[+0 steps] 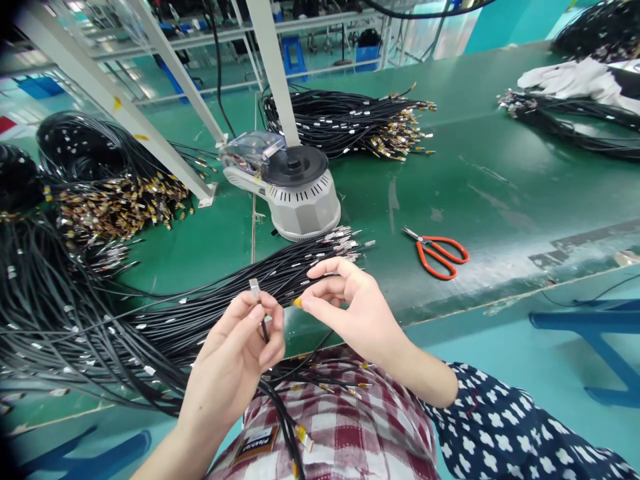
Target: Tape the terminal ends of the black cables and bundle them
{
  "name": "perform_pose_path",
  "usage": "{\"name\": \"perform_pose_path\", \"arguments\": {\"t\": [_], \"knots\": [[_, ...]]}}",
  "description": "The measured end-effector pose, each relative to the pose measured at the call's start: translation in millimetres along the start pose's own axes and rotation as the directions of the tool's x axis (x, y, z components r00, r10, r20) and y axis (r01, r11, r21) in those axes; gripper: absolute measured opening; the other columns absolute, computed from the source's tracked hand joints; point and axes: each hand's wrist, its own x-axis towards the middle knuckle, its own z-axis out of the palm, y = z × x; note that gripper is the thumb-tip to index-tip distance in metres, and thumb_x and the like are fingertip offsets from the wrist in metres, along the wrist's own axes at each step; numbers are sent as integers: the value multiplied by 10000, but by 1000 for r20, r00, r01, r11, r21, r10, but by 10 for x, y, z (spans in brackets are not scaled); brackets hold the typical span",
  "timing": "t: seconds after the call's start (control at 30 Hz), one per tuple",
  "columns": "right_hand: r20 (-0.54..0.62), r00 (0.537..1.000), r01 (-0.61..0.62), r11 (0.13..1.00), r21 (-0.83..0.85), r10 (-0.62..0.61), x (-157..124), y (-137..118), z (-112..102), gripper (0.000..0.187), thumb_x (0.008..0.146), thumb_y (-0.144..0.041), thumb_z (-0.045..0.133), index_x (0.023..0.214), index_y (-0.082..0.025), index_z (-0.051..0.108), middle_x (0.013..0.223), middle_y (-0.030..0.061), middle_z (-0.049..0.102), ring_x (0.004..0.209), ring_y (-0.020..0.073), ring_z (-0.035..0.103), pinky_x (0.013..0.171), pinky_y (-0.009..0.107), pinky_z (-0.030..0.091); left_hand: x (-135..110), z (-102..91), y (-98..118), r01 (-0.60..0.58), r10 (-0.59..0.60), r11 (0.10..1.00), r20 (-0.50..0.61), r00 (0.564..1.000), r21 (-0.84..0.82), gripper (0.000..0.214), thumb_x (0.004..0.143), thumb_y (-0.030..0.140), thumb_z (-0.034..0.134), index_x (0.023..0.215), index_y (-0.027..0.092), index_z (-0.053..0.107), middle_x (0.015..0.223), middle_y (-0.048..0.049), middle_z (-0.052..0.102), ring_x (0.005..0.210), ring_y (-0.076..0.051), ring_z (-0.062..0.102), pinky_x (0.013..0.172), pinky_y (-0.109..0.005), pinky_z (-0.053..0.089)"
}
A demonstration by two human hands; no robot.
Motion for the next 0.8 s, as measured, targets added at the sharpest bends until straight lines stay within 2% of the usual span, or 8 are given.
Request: {"name": "perform_pose_path", "arguments": {"t": [0.1,0.17,0.27,0.33,0.8], "knots": [[30,999,21,1000,11,-22,-15,-36,22,286,771,-258,722,986,-205,541,780,14,729,738,171,678,686,305,482,-5,-38,-23,-68,72,987,-21,997,145,74,847,245,670,857,172,680,782,-15,643,617,-112,563,590,-248,466],[41,999,34,999,-5,-34,-16,-61,44,298,761,-258,732,982,-208,538,783,13,725,730,171,671,687,312,480,-13,-59,-26,-97,112,966,-47,993,241,122,805,222,723,907,157,715,773,-25,671,686,-125,586,668,-249,489],[44,998,44,998,-46,-42,2,-79,74,326,727,-242,756,960,-215,530,760,2,720,703,169,659,673,313,471,-27,-72,-17,-109,128,948,-45,991,300,335,775,220,754,1101,179,685,691,-2,670,593,-113,562,559,-222,465],[49,998,39,998,-55,-36,20,-78,91,322,721,-227,751,951,-217,525,747,-2,721,696,171,659,671,315,471,-33,-75,-13,-112,131,940,-37,991,321,390,777,230,752,1155,193,663,669,3,674,549,-110,550,511,-215,449],[43,999,10,999,-38,-8,52,-86,127,318,703,-211,751,920,-211,519,710,-8,719,670,169,666,660,314,485,-32,-117,-45,-154,167,925,-9,986,347,322,805,225,739,1123,214,687,676,11,664,557,-103,557,525,-218,481]]}}
